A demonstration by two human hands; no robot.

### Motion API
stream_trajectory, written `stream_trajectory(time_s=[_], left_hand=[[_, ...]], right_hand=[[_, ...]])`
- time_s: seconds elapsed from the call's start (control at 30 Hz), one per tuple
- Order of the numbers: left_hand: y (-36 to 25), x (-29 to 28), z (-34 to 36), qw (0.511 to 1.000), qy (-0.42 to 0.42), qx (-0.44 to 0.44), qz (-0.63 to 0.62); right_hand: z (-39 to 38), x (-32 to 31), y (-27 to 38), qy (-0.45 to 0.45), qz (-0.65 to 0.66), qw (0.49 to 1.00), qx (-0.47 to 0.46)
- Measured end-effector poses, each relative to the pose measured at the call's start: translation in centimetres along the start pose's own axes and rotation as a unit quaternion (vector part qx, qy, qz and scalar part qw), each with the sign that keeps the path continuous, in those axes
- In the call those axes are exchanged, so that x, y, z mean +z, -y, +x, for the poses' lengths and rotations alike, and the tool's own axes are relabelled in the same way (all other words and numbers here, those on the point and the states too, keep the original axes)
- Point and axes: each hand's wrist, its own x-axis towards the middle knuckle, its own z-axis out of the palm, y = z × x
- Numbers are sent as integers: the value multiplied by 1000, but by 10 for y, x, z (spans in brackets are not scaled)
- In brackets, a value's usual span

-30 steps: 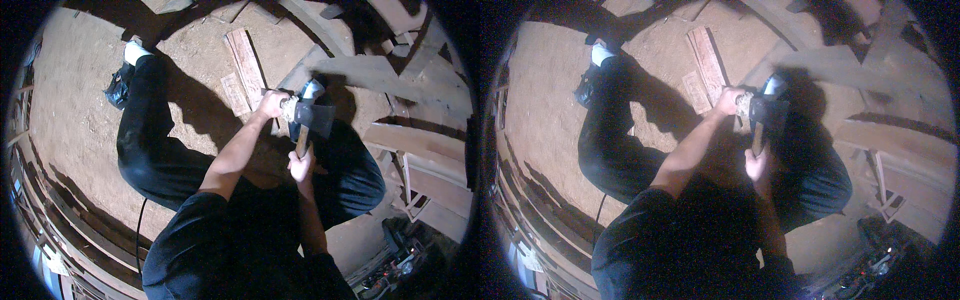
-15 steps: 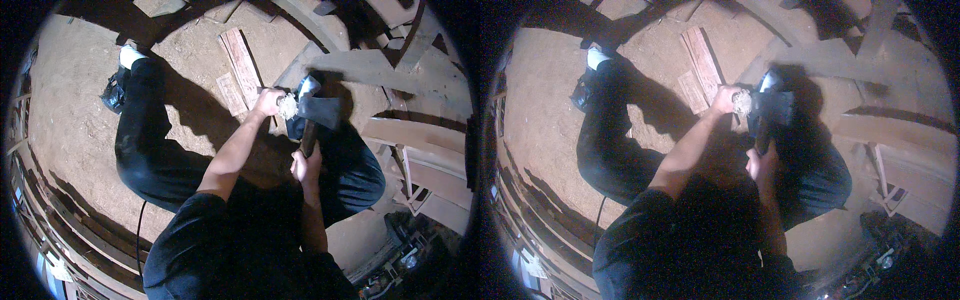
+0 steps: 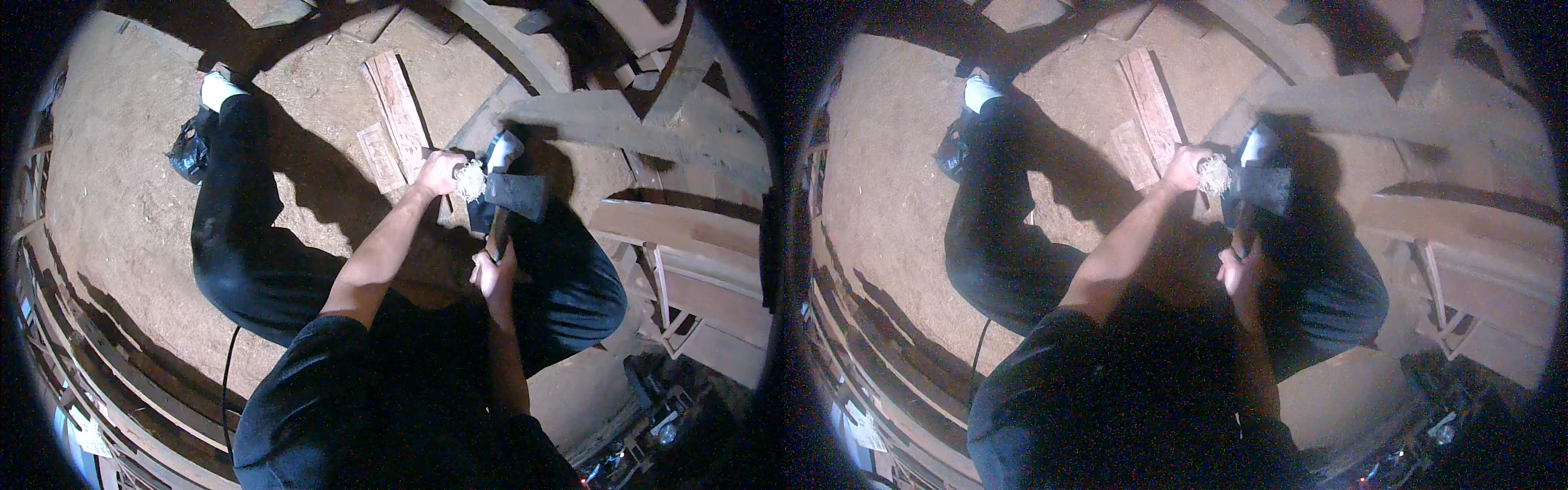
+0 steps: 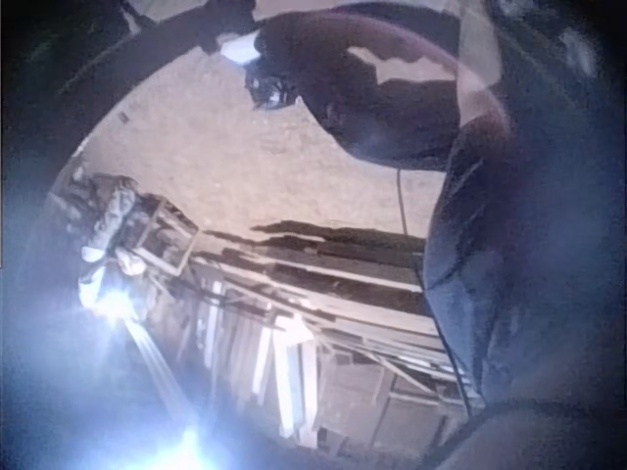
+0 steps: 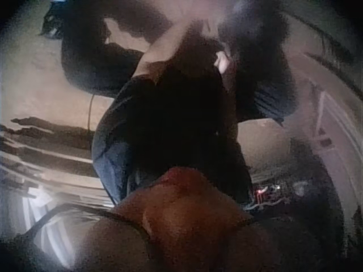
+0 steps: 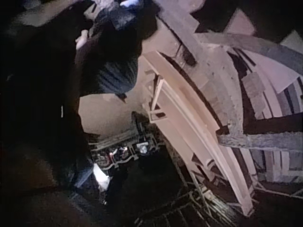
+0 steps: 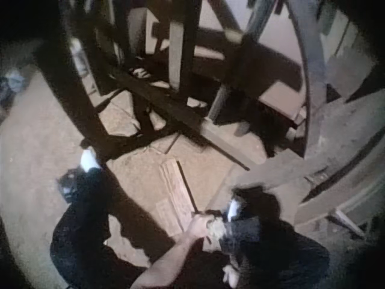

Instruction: The person sits on the floor and uses a small axe to carve a piece of wood held between their legs. They repeatedly strike the wood to remove chips and shape it.

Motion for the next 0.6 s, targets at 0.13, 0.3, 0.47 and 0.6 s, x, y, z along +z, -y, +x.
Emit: stream_trajectory(time_s=[0.13,0.3,0.47,0.6], left_hand=[[-20,-1,6,996,-19,63,56],[-27,-9,9,997,-6,57,54],[-20,-17,2,998,-56,-15,16],[-14,-20,1,998,-36,-5,57]], right_hand=[[2,-13,-26,25,23,999,-33],[-3,-9,-19,27,66,997,-21],[-8,-6,-11,40,63,997,-6],[-5,-9,-27,57,31,997,-39]])
